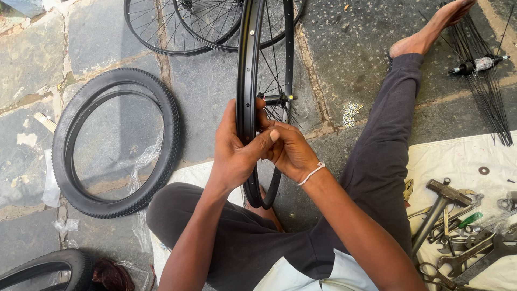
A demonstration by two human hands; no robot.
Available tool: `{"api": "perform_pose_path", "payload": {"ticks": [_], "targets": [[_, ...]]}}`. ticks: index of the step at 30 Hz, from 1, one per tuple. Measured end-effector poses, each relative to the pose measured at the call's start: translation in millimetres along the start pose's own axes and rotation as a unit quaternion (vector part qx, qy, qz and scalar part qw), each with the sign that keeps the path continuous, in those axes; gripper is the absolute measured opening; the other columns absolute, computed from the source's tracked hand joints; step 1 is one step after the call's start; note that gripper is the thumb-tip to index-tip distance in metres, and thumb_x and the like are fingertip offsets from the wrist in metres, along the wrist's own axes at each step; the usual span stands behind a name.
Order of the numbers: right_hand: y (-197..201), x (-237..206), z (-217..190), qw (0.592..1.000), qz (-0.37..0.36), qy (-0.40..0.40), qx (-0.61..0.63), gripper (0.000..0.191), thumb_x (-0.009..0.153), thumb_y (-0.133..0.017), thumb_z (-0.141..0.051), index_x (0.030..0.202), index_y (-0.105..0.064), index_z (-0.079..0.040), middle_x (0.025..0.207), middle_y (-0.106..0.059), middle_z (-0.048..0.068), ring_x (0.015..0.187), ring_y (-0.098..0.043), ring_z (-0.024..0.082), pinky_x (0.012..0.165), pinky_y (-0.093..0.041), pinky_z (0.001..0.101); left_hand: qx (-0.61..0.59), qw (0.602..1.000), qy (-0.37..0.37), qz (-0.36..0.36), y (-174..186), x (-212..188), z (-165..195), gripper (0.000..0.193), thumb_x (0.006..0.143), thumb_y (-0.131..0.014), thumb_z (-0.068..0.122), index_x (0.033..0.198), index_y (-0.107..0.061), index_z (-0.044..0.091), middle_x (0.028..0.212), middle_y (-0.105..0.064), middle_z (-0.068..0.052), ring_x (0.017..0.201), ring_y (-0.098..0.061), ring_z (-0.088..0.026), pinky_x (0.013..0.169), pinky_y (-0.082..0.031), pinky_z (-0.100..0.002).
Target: The person inserts metal spokes into the hub of a bicycle wheel and threads them through the holes in the rim. The person also handles a rubber bicycle tire and a rim, moving them around on the ground.
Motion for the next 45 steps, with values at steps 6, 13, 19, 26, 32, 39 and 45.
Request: {"api": "perform_pose_path", "payload": {"ticks": [6,13,19,26,32,39,45], "targets": [[2.0,-1.5,2.5,1.000,-0.005,-0.005,0.015,0.020,0.102,-0.063,-0.018,0.099,-0.069,0.001,0.084,-0.072,0.008,0.073,-0.072,0.014,0.069,-0.062,0.0275,-0.036,0.999,0.017,-0.003,-1.0,-0.1,2.2,0.047,0.093,-0.074,0.002,0.133,-0.050,0.001,0.105,-0.058,-0.004,0.095,-0.061,-0.009,0.082,-0.055,-0.025],[-12.2,-6.3,-1.8,0.999,-0.001,-0.046,0.029,0.020,0.097,-0.064,-0.020,0.098,-0.070,-0.001,0.085,-0.072,0.007,0.071,-0.070,0.014,0.067,-0.061,0.0276,-0.027,0.999,0.036,0.009,-2.1,2.0,11.2,0.050,0.091,-0.076,0.004,0.135,-0.052,0.002,0.102,-0.060,-0.003,0.092,-0.061,-0.009,0.079,-0.052,-0.024],[21.1,-19.0,22.0,0.995,0.030,-0.040,-0.089,0.026,0.100,-0.065,-0.030,0.096,-0.066,-0.004,0.078,-0.071,0.010,0.062,-0.068,0.016,0.056,-0.056,0.0271,-0.039,0.995,0.089,0.010,5.8,6.2,14.1,0.042,0.086,-0.076,0.004,0.124,-0.059,0.002,0.101,-0.065,-0.003,0.091,-0.062,-0.010,0.077,-0.052,-0.024],[242.2,10.6,17.7,0.738,0.461,0.182,-0.459,0.015,0.093,-0.069,-0.016,0.100,-0.065,-0.004,0.087,-0.069,0.012,0.073,-0.066,0.023,0.065,-0.052,0.0357,0.036,0.996,0.078,0.010,3.5,3.1,16.0,0.035,0.087,-0.078,0.003,0.113,-0.056,0.003,0.085,-0.058,-0.001,0.075,-0.053,-0.007,0.067,-0.045,-0.025],[348.4,11.6,5.1,0.559,0.479,0.111,-0.668,0.039,0.083,-0.079,-0.018,0.112,-0.060,0.001,0.105,-0.067,0.023,0.098,-0.064,0.042,0.086,-0.050,0.0496,-0.017,0.986,0.157,0.053,1.6,2.5,30.4,0.034,0.084,-0.077,0.001,0.109,-0.054,0.001,0.071,-0.060,-0.004,0.057,-0.060,-0.010,0.051,-0.047,-0.027],[347.3,44.3,-1.8,0.494,0.488,0.097,-0.713,0.034,0.094,-0.071,-0.019,0.117,-0.058,0.003,0.119,-0.061,0.025,0.112,-0.060,0.043,0.097,-0.047,0.0507,-0.020,0.973,0.215,0.088,2.8,-0.5,32.6,0.033,0.082,-0.079,0.002,0.106,-0.057,0.000,0.075,-0.060,-0.006,0.065,-0.069,-0.014,0.060,-0.054,-0.029],[360.6,77.3,-43.4,0.456,0.337,0.124,-0.814,0.036,0.101,-0.059,-0.014,0.132,-0.057,0.004,0.135,-0.057,0.023,0.126,-0.051,0.042,0.109,-0.042,0.0507,0.099,0.965,0.213,0.114,8.9,-17.5,19.6,0.030,0.079,-0.087,0.008,0.091,-0.061,0.002,0.073,-0.063,-0.008,0.068,-0.068,-0.012,0.068,-0.056,-0.028]]}}
Point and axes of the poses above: each hand's wrist, its own x-axis towards the middle knuckle, its own y-axis out of the back of the hand, z = x × y, the point moved 1 cm from there along x, towards the middle knuckle
